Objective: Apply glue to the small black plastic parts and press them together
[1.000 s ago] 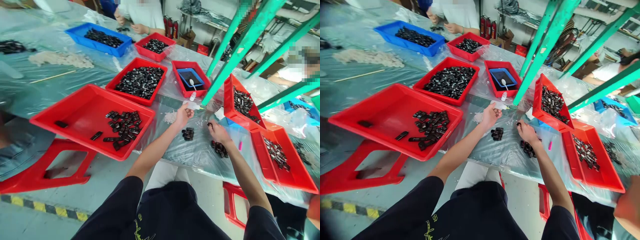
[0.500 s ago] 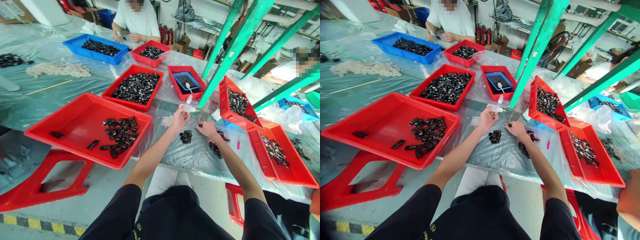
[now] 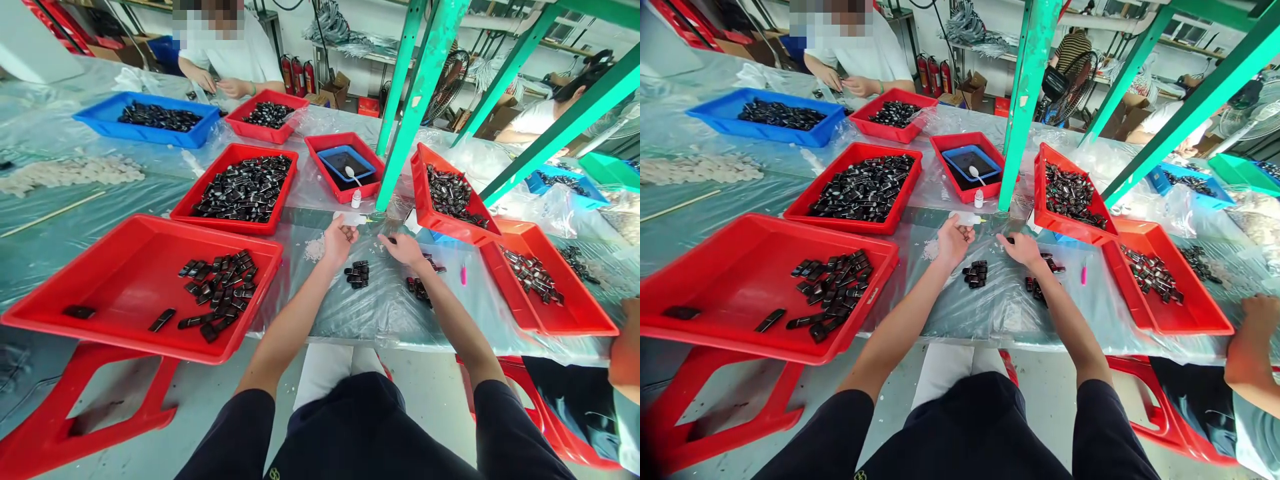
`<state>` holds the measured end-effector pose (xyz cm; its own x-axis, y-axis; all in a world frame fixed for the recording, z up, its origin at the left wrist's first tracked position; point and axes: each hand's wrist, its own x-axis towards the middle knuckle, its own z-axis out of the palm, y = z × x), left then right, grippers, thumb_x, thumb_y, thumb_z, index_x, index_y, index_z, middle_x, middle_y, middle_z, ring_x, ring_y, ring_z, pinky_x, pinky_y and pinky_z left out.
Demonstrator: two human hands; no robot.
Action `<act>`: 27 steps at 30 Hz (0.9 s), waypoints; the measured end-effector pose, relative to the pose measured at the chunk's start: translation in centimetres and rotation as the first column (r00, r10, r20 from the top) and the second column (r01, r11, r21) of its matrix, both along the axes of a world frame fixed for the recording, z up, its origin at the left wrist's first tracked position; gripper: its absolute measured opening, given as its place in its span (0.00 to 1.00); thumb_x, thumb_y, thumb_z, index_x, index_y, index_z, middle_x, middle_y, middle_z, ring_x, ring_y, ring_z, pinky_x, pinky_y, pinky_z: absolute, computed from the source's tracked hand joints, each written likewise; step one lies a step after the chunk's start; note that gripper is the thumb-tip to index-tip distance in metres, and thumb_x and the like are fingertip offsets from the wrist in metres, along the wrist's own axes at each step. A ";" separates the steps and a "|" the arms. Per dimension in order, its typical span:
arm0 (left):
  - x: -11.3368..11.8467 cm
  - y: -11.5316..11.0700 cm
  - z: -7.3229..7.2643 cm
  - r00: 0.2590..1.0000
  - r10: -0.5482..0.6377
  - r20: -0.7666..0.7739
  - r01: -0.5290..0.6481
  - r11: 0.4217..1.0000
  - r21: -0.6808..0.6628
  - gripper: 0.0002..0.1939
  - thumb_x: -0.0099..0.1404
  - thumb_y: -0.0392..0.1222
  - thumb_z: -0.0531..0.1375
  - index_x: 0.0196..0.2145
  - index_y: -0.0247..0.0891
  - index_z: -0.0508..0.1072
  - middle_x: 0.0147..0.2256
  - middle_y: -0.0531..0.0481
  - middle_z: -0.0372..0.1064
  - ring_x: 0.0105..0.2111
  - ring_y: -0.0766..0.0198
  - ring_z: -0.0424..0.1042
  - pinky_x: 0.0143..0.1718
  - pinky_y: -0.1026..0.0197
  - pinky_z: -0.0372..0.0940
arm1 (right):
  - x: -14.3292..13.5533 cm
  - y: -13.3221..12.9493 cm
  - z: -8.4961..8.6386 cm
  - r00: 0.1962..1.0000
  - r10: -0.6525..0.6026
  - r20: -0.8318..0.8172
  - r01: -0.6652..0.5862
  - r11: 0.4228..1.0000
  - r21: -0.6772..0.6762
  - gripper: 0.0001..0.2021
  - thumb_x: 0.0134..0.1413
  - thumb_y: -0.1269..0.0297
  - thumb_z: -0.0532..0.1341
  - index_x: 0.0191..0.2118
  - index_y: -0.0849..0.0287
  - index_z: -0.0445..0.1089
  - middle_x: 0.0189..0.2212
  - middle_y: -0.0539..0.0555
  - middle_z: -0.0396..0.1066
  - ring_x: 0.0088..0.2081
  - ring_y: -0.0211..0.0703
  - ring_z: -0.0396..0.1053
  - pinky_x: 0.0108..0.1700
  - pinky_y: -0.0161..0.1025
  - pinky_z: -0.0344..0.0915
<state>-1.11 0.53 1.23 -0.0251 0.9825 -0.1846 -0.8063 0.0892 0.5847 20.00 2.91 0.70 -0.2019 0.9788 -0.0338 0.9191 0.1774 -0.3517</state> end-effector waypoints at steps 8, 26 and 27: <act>0.1 -0.1 -0.1 0.998 0.013 -0.056 -0.014 1.000 -0.011 0.14 0.62 0.50 0.67 0.30 0.36 0.71 0.23 0.53 0.64 0.22 0.69 0.66 0.25 0.66 0.61 | 1.6 -0.3 -1.6 0.671 -0.011 -0.742 -0.008 1.000 -0.022 0.17 0.60 0.48 0.60 0.47 0.53 0.61 0.27 0.44 0.62 0.24 0.36 0.56 0.27 0.35 0.56; 1.1 -1.0 0.2 0.878 0.274 -0.393 -0.208 0.957 0.202 0.14 0.59 0.50 0.70 0.28 0.37 0.75 0.21 0.53 0.66 0.20 0.70 0.65 0.21 0.66 0.54 | -0.2 -3.6 -0.3 0.259 -0.145 -0.955 -0.196 0.960 -0.199 0.27 0.49 0.39 0.71 0.49 0.50 0.70 0.33 0.50 0.76 0.24 0.35 0.62 0.21 0.33 0.46; 1.1 -1.1 0.1 0.861 0.294 -0.416 -0.215 0.950 0.227 0.14 0.58 0.51 0.70 0.28 0.38 0.76 0.21 0.53 0.67 0.20 0.70 0.65 0.21 0.65 0.54 | -0.2 -3.6 -0.4 0.252 -0.147 -0.957 -0.203 0.958 -0.201 0.27 0.49 0.39 0.71 0.48 0.50 0.70 0.32 0.50 0.76 0.24 0.34 0.62 0.21 0.33 0.46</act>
<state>-0.03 -0.55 1.34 -0.3179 0.9455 0.0711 -0.4431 -0.2144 0.8704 19.80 -0.69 0.32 -0.2817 0.9594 -0.0108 -0.1377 -0.0515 -0.9891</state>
